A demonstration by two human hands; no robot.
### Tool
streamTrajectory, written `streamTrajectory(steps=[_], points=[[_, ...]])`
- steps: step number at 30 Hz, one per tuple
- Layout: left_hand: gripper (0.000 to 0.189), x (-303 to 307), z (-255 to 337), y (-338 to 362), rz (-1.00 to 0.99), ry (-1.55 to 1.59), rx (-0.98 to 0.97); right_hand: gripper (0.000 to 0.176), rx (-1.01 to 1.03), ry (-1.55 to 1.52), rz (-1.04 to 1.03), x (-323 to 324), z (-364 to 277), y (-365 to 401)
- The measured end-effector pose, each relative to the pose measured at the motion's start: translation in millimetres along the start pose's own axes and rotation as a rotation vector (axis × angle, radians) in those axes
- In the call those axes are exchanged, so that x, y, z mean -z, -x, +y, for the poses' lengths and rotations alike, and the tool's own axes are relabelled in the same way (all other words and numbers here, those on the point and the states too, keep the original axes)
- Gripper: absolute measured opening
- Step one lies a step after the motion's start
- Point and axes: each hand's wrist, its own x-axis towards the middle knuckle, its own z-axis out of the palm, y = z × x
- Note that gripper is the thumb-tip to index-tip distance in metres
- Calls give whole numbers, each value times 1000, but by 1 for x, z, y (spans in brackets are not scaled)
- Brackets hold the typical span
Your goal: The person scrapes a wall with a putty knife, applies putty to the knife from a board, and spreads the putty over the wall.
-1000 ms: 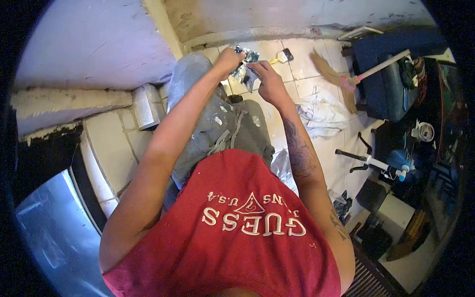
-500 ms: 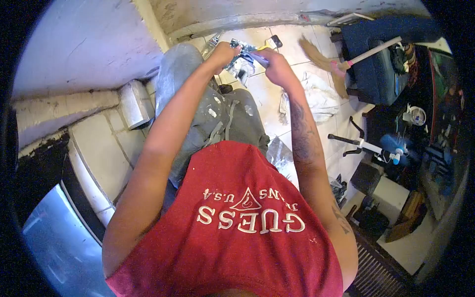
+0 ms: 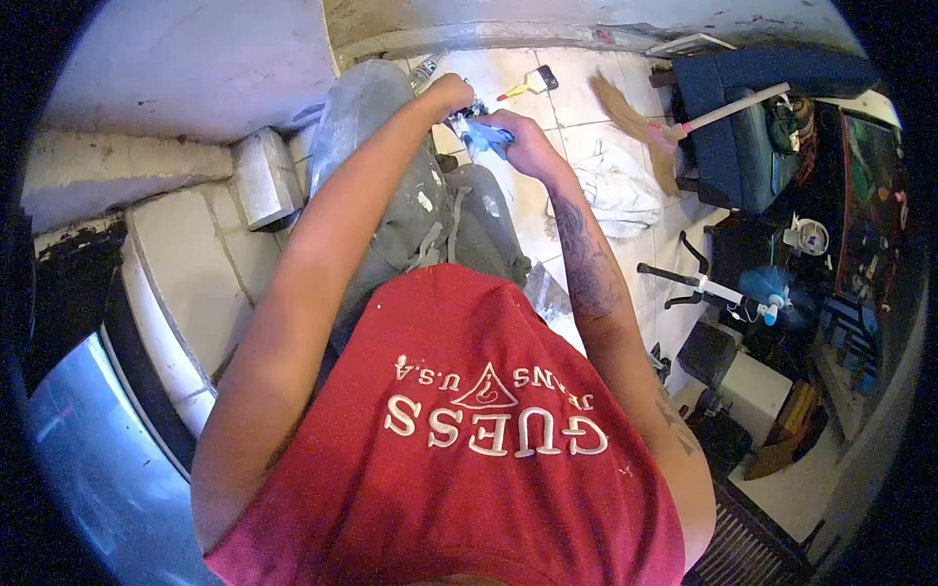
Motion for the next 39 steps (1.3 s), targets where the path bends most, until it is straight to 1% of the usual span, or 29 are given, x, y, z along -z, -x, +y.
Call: streamTrajectory(steps=[1, 3, 5, 6, 7, 10, 11, 12, 13, 14, 16, 17, 18, 20, 21, 22, 24, 25, 26, 28, 29, 31, 32, 33, 34, 35, 36, 37, 39], points=[[28, -2, -1, -3, 4, 7, 32, 45, -3, -15, -6, 0, 0, 2], [28, -4, -3, -11, -6, -43, 26, 46, -2, -45, -16, -1, -2, 5], [28, -8, -9, -24, -2, -64, 17, 45, 25, -101, -84, 2, -2, 7], [27, -5, -7, -23, 8, -21, 29, 45, 38, -128, -119, 4, -8, 9], [27, -4, -6, -20, 18, 23, 42, 46, -13, -172, -192, 8, -14, 13], [27, 8, 9, 0, 91, 260, 30, 49, 81, -17, -324, 30, -29, 27], [29, 12, 16, 12, 120, 363, 18, 48, 93, -71, -256, 45, -34, 34], [30, 14, 24, 29, 146, 469, 8, 48, -1, -195, -192, 63, -45, 40], [32, 19, 29, 45, 116, 495, 18, 51, -51, -243, -32, 79, -41, 45], [32, 19, 27, 43, 77, 583, -9, 54, -100, -294, 134, 90, -38, 47], [31, 11, 17, 28, -8, 742, -67, 57, -6, -326, 363, 90, -36, 36], [27, 8, 16, 24, 38, 767, -77, 59, 49, -342, 476, 87, -36, 28], [26, 11, 21, 31, 53, 799, -91, 60, 92, -305, 511, 79, -39, 21], [25, 17, 26, 48, 92, 872, -102, 63, 171, -238, 561, 53, -40, 9], [20, 13, 17, 32, 75, 990, -174, 61, 234, -159, 534, 41, -27, -1], [19, 14, 14, 27, 124, 994, -152, 64, 417, 12, 505, 31, -20, -13], [16, 13, 7, 16, 210, 1002, -109, 69, 393, 226, 497, 10, -9, -13], [20, 14, 3, 16, 166, 1111, -127, 73, 342, 193, 432, 5, -4, -11], [20, 13, 4, 16, 135, 1172, -106, 72, 300, 163, 411, -1, 10, -9], [20, 23, 17, 33, 72, 1277, -79, 68, 214, 349, 234, -4, 30, 6], [22, 27, 21, 38, 73, 1269, -172, 64, 192, 210, 281, -9, 55, 12], [27, 23, 17, 21, 268, 1020, -216, 58, 160, -60, 345, -5, 110, 14], [29, 16, 10, 16, 359, 896, -218, 49, 220, 172, 435, 13, 127, 12], [24, 21, 25, 45, 397, 649, -156, 47, 101, -76, 427, 26, 112, 9], [28, 16, 16, 33, 240, 718, -231, 45, 113, 19, 444, 45, 100, 5], [30, 16, 18, 37, 260, 563, -200, 43, 75, -75, 388, 59, 56, 1], [32, 17, 24, 41, 284, 409, -177, 43, 182, 77, 406, 67, 43, -11], [33, 13, 23, 35, 277, 405, -191, 50, 153, -15, 381, 66, 16, -18], [36, 8, 17, 25, 282, 413, -213, 57, 248, 107, 250, 54, 11, -30]])
